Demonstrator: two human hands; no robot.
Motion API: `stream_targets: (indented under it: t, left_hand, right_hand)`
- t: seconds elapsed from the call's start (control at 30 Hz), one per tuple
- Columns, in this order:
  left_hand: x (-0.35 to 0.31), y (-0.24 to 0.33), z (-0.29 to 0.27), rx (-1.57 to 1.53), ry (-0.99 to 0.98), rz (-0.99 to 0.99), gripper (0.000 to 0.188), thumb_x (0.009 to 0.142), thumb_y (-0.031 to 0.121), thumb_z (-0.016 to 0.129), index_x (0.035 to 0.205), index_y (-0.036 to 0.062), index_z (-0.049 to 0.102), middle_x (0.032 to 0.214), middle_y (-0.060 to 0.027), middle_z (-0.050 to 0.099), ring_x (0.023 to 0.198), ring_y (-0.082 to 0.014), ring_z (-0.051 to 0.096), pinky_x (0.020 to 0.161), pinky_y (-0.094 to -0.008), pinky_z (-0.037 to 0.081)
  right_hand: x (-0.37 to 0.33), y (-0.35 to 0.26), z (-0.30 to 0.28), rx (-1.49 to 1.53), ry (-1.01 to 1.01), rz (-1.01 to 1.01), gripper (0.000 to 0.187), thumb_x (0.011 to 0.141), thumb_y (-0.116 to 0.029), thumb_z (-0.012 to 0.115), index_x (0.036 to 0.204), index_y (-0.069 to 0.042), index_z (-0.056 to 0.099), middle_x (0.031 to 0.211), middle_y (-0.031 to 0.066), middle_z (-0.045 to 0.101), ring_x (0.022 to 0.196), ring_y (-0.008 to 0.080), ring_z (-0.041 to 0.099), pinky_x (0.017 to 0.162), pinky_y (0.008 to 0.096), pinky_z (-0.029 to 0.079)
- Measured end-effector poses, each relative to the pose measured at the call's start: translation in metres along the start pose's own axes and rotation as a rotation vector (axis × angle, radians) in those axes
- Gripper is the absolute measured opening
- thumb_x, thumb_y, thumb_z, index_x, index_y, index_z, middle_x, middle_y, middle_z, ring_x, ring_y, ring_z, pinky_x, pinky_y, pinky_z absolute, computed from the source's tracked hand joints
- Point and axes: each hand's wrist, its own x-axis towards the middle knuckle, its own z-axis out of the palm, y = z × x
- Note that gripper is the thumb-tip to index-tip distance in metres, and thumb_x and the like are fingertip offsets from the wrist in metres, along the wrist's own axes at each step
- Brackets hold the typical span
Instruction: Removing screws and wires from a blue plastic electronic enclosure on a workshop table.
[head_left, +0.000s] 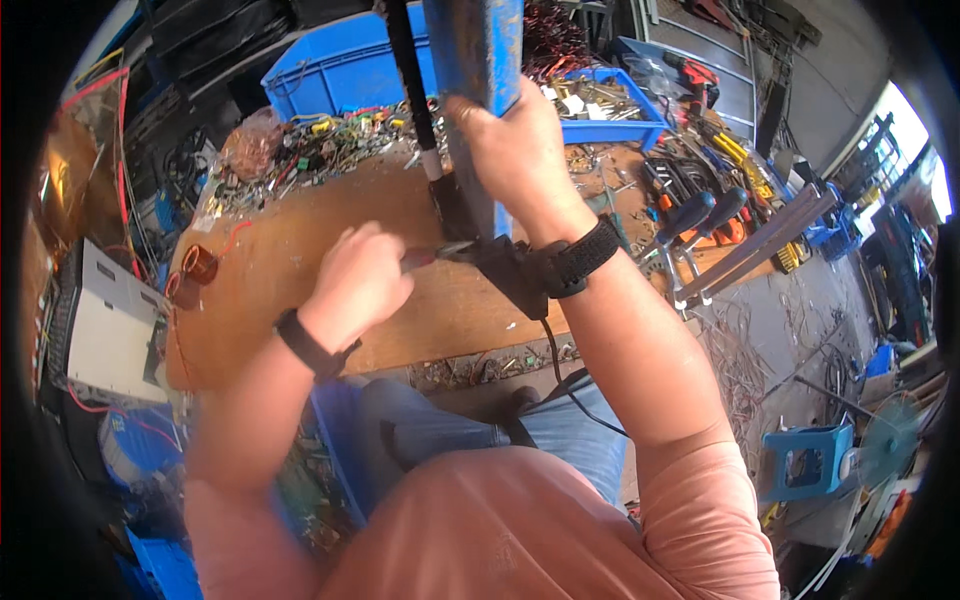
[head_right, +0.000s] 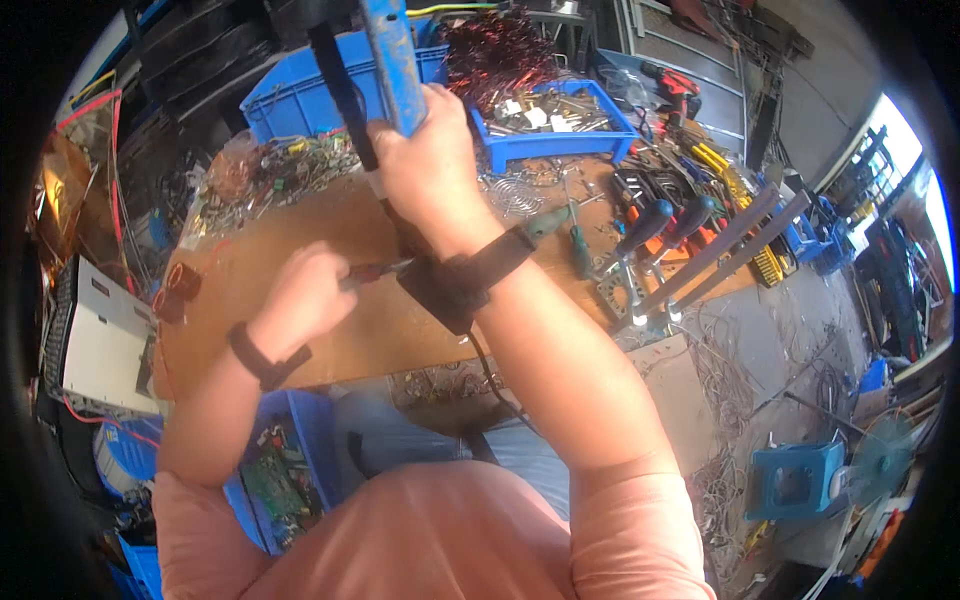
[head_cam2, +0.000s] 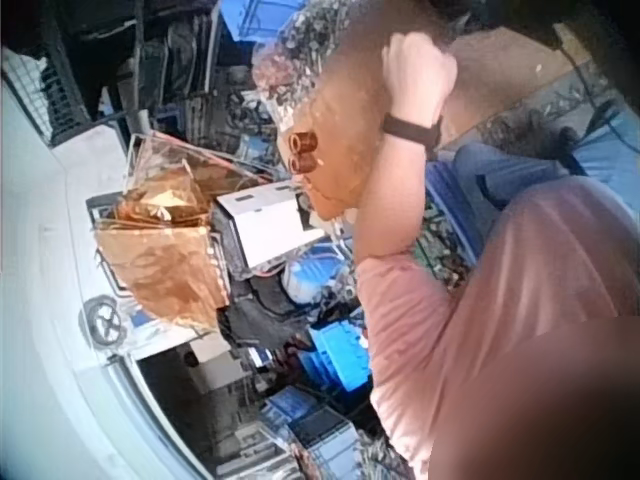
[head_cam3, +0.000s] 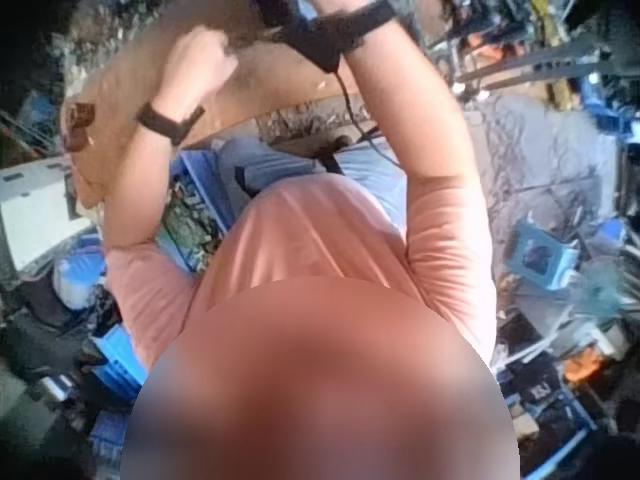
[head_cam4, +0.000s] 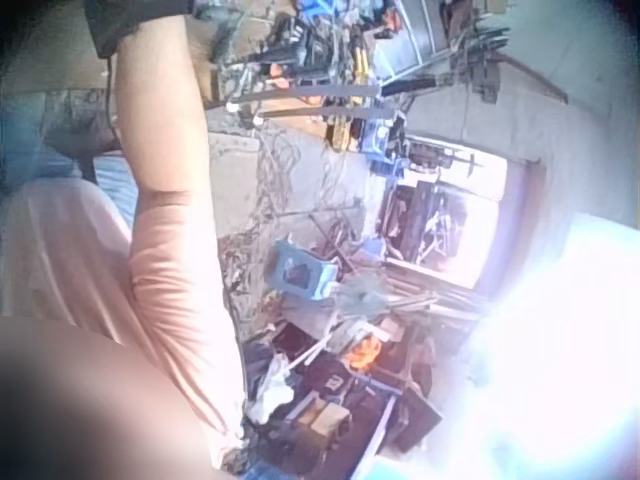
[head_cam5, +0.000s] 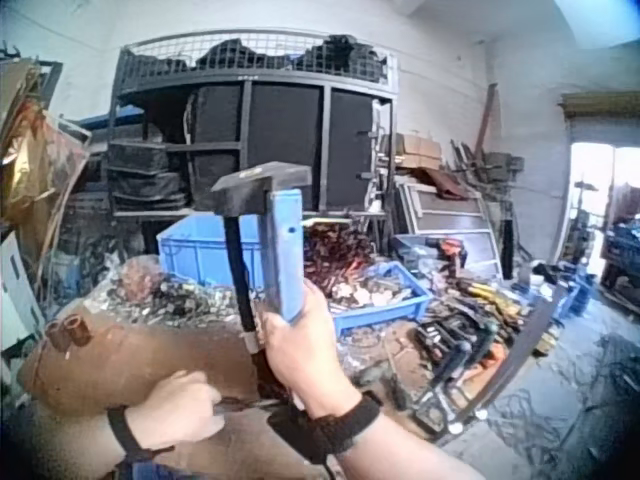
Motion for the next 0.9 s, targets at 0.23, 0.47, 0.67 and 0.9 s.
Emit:
stream_targets:
  t: [0.23,0.47,0.67,0.9]
  left_hand:
    - [0.021,0.009,0.003,0.286,0.026,0.082,0.012,0.072,0.013,0.060,0.075,0.0047,0.068,0.090,-0.0172,0.057,0.090,-0.0344,0.052,0.072,-0.0442,0.046]
    - [0.029,0.026,0.019,0.548,-0.023,0.090,0.015,0.073,0.017,0.059,0.077,0.0078,0.070,0.094,-0.0126,0.056,0.093,-0.0277,0.050,0.070,-0.0378,0.042]
    - [0.035,0.021,0.007,0.507,0.273,0.240,0.014,0.067,0.014,0.059,0.071,0.0049,0.069,0.087,-0.0100,0.055,0.091,-0.0256,0.049,0.071,-0.0343,0.043]
    - [0.036,0.033,0.025,0.693,0.051,0.094,0.024,0.070,0.014,0.060,0.087,0.0024,0.072,0.107,-0.0147,0.055,0.100,-0.0299,0.048,0.076,-0.0345,0.042]
  right_hand:
    - [-0.005,-0.013,0.003,0.133,-0.016,-0.015,0.013,0.074,-0.007,0.063,0.085,0.001,0.061,0.072,0.0112,0.062,0.065,0.0200,0.059,0.064,0.0333,0.047]
    - [-0.009,-0.016,0.001,0.165,-0.009,-0.019,0.012,0.081,-0.008,0.061,0.088,0.001,0.064,0.070,0.0030,0.062,0.062,0.0090,0.053,0.058,0.0266,0.044]
    - [-0.011,-0.025,-0.003,0.079,-0.019,0.052,0.016,0.081,-0.010,0.063,0.091,0.002,0.064,0.073,0.0035,0.063,0.063,0.0091,0.053,0.059,0.0268,0.043]
    - [-0.012,-0.024,0.000,0.084,-0.038,0.054,0.018,0.080,-0.010,0.064,0.092,0.003,0.064,0.076,0.0031,0.063,0.065,0.0086,0.052,0.060,0.0259,0.043]
